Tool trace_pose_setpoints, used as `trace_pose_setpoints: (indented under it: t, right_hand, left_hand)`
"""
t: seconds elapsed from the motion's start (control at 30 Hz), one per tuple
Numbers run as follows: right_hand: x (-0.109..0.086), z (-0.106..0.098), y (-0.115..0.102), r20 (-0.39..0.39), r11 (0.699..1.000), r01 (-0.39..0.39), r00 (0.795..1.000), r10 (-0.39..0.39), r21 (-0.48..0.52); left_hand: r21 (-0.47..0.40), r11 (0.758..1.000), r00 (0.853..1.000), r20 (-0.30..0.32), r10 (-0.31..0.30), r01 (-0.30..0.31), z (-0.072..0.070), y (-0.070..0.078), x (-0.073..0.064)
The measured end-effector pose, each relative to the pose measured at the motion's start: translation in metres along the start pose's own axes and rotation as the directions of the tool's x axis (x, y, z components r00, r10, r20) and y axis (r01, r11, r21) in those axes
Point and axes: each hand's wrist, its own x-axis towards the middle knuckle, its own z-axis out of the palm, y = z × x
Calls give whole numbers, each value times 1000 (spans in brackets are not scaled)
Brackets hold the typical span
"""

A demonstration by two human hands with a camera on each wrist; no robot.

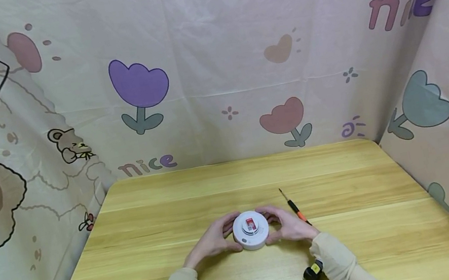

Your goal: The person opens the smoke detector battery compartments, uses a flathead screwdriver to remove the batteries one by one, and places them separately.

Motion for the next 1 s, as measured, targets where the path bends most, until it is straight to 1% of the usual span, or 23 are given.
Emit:
trace_pose_setpoints:
  t: [0.37,0.63,1.0]
  right_hand:
    - [0,1,3,-16,1000,3,1000,-3,-1]
    - [0,2,10,-27,999,20,999,-19,49]
    - [-1,1,14,-33,995,35,999,-32,91]
  left_hand:
    - [-27,999,1000,-4,19,-19,0,0,0]
    - [-57,998,1000,0,17,-17,-1,1,-1]
    - [-54,998,1000,1,19,-19,-2,-1,-1]
